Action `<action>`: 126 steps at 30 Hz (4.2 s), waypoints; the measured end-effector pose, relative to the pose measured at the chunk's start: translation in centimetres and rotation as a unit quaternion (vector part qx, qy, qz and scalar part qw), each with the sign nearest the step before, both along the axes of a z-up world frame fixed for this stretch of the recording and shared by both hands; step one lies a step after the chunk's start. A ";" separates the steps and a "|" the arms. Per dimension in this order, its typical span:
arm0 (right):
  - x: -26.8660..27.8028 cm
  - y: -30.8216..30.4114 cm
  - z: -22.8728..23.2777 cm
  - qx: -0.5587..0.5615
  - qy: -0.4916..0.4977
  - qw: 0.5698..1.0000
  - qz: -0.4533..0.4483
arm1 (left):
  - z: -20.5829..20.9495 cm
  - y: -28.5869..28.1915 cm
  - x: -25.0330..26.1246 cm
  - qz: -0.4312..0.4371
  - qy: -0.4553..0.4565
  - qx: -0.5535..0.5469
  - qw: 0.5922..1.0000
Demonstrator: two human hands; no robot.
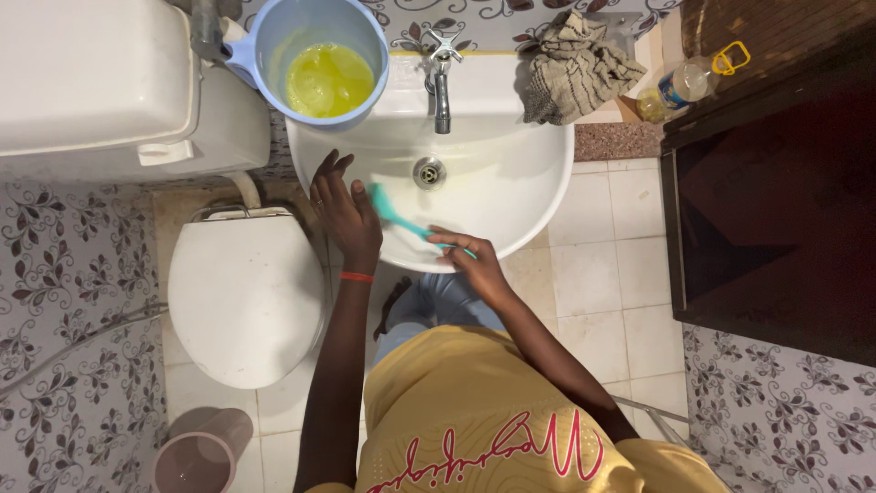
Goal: The person scrubs the inside of a white bathroom sink using a blue scrub brush. They repeatedly dip the brush into a blue bucket containing yellow soapy water to reapply cleaning solution while scrubbing the basin and drain area.
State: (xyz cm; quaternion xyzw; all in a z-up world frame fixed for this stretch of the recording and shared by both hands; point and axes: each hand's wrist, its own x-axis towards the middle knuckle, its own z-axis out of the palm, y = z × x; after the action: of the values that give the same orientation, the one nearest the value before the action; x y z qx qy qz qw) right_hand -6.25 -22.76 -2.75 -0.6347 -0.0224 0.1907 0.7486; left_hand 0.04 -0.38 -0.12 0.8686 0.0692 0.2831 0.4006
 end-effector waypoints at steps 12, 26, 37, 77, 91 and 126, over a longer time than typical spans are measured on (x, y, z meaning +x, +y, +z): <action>1.5 -0.6 1.5 -0.395 -0.146 0.902 -0.092 | 0.0 0.0 0.0 0.008 -0.007 -0.016 1.000; 2.1 2.6 0.4 -0.323 -0.126 0.935 -0.076 | -0.1 0.1 0.1 0.002 -0.010 -0.033 0.999; 4.4 6.0 2.0 -0.141 -0.043 0.988 0.036 | -0.6 0.1 -0.1 0.010 -0.022 -0.041 0.999; 16.0 5.0 22.9 -0.186 -0.263 0.944 0.076 | -0.1 0.2 0.1 -0.017 -0.012 -0.038 0.999; 7.3 -11.1 16.4 -0.255 -0.087 0.963 0.012 | -0.5 0.2 0.0 -0.032 -0.011 -0.018 0.999; 0.6 -2.6 3.2 0.001 0.072 0.997 -0.040 | 0.6 -0.1 -0.2 -0.007 -0.017 -0.022 1.000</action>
State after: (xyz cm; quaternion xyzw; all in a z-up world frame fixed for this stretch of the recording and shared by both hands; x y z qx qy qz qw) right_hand -5.65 -25.39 0.49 -0.6192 0.0567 0.2062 0.7556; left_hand -0.13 -0.50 0.45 0.8552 0.0624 0.2933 0.4228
